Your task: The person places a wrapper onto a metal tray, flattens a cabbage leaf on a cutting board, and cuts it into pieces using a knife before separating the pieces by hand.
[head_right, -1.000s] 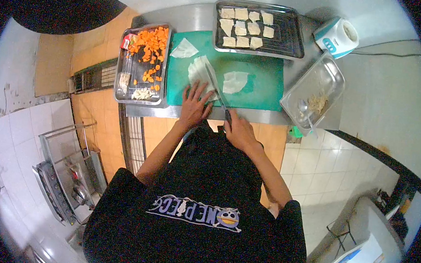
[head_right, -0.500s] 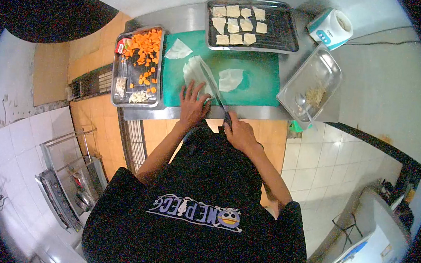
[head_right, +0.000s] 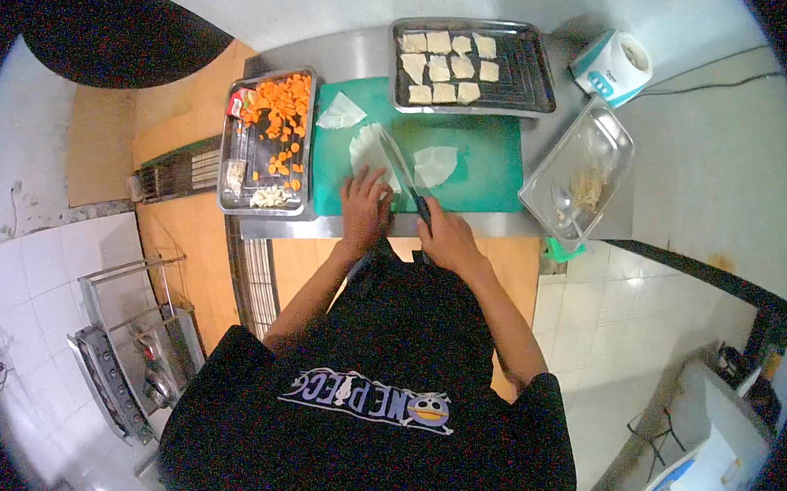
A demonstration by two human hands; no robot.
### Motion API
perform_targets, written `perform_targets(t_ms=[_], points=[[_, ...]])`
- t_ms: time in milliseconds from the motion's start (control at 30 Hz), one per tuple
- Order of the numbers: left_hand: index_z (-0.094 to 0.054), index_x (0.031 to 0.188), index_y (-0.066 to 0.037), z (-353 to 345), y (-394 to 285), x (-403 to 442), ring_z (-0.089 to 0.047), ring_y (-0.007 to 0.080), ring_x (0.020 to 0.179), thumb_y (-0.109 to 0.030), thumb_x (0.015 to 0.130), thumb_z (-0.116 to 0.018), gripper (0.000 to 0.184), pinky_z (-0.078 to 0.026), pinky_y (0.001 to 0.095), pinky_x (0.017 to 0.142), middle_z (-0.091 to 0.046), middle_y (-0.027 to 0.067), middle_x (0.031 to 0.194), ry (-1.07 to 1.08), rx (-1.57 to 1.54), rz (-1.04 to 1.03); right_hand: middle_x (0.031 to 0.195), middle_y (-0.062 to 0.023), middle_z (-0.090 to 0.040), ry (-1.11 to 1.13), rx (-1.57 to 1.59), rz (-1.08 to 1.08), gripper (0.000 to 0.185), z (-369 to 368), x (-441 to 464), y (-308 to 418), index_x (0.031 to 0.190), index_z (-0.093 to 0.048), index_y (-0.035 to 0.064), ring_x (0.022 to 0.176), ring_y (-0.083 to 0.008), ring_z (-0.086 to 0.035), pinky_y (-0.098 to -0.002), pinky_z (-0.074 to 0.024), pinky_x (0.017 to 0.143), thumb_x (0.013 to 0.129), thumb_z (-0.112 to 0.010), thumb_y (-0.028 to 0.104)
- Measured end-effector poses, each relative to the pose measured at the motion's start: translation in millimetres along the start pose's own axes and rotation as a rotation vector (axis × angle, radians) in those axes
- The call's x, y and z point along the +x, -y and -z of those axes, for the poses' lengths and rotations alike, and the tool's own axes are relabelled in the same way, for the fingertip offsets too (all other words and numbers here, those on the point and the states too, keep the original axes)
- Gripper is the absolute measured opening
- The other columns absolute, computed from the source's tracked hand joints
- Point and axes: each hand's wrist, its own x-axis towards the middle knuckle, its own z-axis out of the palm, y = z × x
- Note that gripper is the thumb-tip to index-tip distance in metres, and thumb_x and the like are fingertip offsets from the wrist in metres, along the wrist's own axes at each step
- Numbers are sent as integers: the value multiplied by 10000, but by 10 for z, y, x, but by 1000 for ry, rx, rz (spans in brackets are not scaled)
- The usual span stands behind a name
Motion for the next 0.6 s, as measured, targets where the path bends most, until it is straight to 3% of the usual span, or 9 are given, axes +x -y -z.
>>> perform_targets(t_ms=[200,433,500,600], points=[[-636,1049,-104,5,25,-18,-484,388,1366,-157,902,-687,165,-335,611,1107,-583,47,1421,19,24,-15,977,-311,-683,96,-18,5,441,89,381,95,1353,-433,63,904,-516,-664,-609,-519,823,1009,-552,311],[-646,1100,-115,63,-9,-6,-458,379,1382,-200,871,-730,258,-329,607,1115,-559,58,1446,62,9,-6,961,-310,-684,45,4,-28,443,232,528,129,1353,-438,67,905,-503,-669,-607,-521,818,1006,-550,317],[-626,1172,-119,77,-23,-18,-454,377,1385,-228,853,-754,361,-327,597,1119,-535,83,1463,82,21,-1,966,-318,-683,124,10,-33,458,289,522,183,1362,-443,65,910,-508,-666,-611,-518,820,1002,-552,327],[-593,1270,-128,74,-9,-12,-444,376,1392,-271,841,-768,485,-322,587,1127,-509,110,1481,72,29,-4,972,-323,-684,44,-2,-15,466,247,573,144,1362,-451,62,904,-513,-664,-614,-515,819,995,-559,329]])
